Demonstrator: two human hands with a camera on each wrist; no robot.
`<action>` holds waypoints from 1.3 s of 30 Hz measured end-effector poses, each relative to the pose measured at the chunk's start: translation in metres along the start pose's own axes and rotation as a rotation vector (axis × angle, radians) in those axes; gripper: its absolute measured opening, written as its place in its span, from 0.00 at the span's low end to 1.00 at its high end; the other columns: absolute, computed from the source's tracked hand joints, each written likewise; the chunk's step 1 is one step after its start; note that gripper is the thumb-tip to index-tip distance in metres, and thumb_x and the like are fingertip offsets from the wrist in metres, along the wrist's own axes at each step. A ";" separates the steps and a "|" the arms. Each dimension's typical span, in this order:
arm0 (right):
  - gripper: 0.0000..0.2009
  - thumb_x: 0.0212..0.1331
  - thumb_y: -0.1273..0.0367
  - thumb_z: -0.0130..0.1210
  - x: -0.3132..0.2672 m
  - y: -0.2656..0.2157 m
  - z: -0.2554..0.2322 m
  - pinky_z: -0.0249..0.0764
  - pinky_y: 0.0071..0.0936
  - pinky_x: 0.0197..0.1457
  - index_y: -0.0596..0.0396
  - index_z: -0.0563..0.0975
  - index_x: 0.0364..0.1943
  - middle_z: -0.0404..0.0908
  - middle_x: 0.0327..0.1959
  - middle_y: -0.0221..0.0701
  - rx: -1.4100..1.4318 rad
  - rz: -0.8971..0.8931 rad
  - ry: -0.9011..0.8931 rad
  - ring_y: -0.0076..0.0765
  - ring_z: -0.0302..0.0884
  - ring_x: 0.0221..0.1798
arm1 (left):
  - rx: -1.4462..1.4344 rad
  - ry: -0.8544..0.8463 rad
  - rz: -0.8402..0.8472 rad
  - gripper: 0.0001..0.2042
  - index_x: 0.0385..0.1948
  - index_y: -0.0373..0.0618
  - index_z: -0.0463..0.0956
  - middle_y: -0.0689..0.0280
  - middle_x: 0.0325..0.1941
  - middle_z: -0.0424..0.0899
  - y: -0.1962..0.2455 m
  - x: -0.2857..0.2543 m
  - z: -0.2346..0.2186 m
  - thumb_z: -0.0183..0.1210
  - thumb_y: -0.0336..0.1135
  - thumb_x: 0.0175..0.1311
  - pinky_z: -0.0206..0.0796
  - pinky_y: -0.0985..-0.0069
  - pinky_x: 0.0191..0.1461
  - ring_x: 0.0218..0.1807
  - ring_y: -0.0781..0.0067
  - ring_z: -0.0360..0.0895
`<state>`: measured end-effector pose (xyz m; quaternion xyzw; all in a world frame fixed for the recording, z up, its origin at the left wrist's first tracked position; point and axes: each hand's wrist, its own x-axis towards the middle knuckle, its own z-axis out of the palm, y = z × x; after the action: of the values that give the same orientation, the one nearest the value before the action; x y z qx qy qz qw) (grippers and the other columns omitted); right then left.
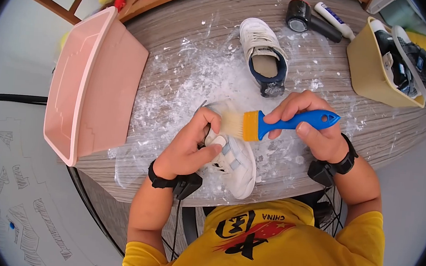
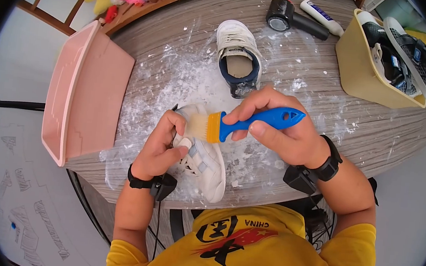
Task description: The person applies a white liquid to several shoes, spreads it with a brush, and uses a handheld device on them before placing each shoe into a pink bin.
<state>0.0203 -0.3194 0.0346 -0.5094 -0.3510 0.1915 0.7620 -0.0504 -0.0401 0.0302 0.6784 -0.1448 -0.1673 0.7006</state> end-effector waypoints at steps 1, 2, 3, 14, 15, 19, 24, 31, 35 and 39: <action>0.11 0.69 0.68 0.52 0.000 -0.001 0.000 0.80 0.30 0.48 0.62 0.70 0.47 0.81 0.48 0.45 0.023 0.010 -0.003 0.32 0.82 0.45 | 0.004 0.000 0.003 0.16 0.44 0.44 0.60 0.69 0.44 0.62 0.000 0.001 0.000 0.51 0.16 0.57 0.54 0.82 0.56 0.49 0.81 0.59; 0.12 0.69 0.67 0.52 -0.001 -0.002 -0.001 0.80 0.29 0.46 0.63 0.70 0.47 0.81 0.47 0.45 0.031 0.023 -0.009 0.32 0.82 0.43 | 0.008 0.019 -0.020 0.16 0.43 0.45 0.60 0.69 0.44 0.63 0.002 0.001 0.000 0.51 0.18 0.55 0.54 0.82 0.56 0.49 0.80 0.59; 0.13 0.68 0.66 0.52 -0.003 -0.003 -0.003 0.80 0.28 0.44 0.63 0.70 0.47 0.82 0.46 0.44 0.038 0.035 -0.014 0.31 0.82 0.41 | 0.011 0.037 -0.043 0.15 0.41 0.46 0.61 0.69 0.44 0.63 0.005 0.001 0.002 0.51 0.19 0.54 0.53 0.81 0.57 0.48 0.80 0.59; 0.21 0.68 0.52 0.50 -0.005 -0.016 -0.008 0.75 0.22 0.22 0.58 0.68 0.45 0.83 0.29 0.46 0.197 0.004 0.185 0.31 0.77 0.18 | 0.166 0.100 0.054 0.17 0.49 0.42 0.67 0.66 0.50 0.69 -0.001 0.000 -0.009 0.50 0.17 0.57 0.58 0.80 0.58 0.52 0.79 0.66; 0.20 0.68 0.53 0.50 -0.003 -0.016 -0.007 0.76 0.25 0.25 0.58 0.68 0.45 0.83 0.32 0.47 0.170 -0.054 0.223 0.33 0.78 0.21 | 0.072 0.114 0.026 0.20 0.52 0.42 0.67 0.65 0.52 0.70 -0.002 -0.001 -0.008 0.50 0.17 0.56 0.59 0.79 0.60 0.54 0.77 0.67; 0.13 0.70 0.62 0.50 0.003 -0.001 -0.009 0.80 0.36 0.43 0.57 0.67 0.47 0.79 0.48 0.52 0.057 -0.250 0.176 0.38 0.82 0.38 | -0.322 0.048 0.033 0.37 0.68 0.44 0.56 0.59 0.62 0.69 -0.002 0.005 -0.004 0.52 0.20 0.49 0.57 0.67 0.69 0.67 0.66 0.66; 0.10 0.67 0.72 0.50 0.002 0.001 -0.001 0.79 0.34 0.50 0.60 0.69 0.48 0.77 0.52 0.49 -0.179 -0.244 0.042 0.34 0.81 0.44 | -0.431 0.142 0.064 0.54 0.75 0.46 0.40 0.48 0.69 0.65 0.006 0.008 0.008 0.63 0.35 0.42 0.53 0.52 0.74 0.72 0.49 0.63; 0.09 0.63 0.75 0.53 0.001 -0.006 0.001 0.79 0.31 0.50 0.61 0.73 0.46 0.79 0.51 0.48 -0.342 -0.272 0.019 0.37 0.82 0.44 | -0.574 0.216 0.125 0.58 0.76 0.48 0.36 0.40 0.73 0.57 0.016 0.010 0.014 0.63 0.39 0.38 0.46 0.47 0.76 0.74 0.40 0.56; 0.10 0.61 0.76 0.55 0.002 -0.002 0.003 0.79 0.32 0.50 0.61 0.73 0.46 0.80 0.51 0.48 -0.379 -0.296 0.009 0.37 0.83 0.44 | -0.676 0.256 0.191 0.57 0.76 0.48 0.36 0.38 0.74 0.53 0.017 0.013 0.013 0.60 0.39 0.35 0.38 0.48 0.78 0.76 0.40 0.51; 0.10 0.61 0.77 0.54 0.003 -0.001 0.001 0.80 0.31 0.48 0.62 0.73 0.46 0.80 0.51 0.48 -0.407 -0.308 0.006 0.37 0.83 0.44 | -0.790 0.288 0.198 0.57 0.76 0.47 0.37 0.37 0.74 0.53 0.018 0.013 0.012 0.58 0.39 0.34 0.34 0.50 0.80 0.77 0.40 0.49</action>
<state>0.0216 -0.3169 0.0365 -0.5932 -0.4536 -0.0030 0.6651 -0.0430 -0.0562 0.0486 0.3571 -0.0348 -0.0452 0.9323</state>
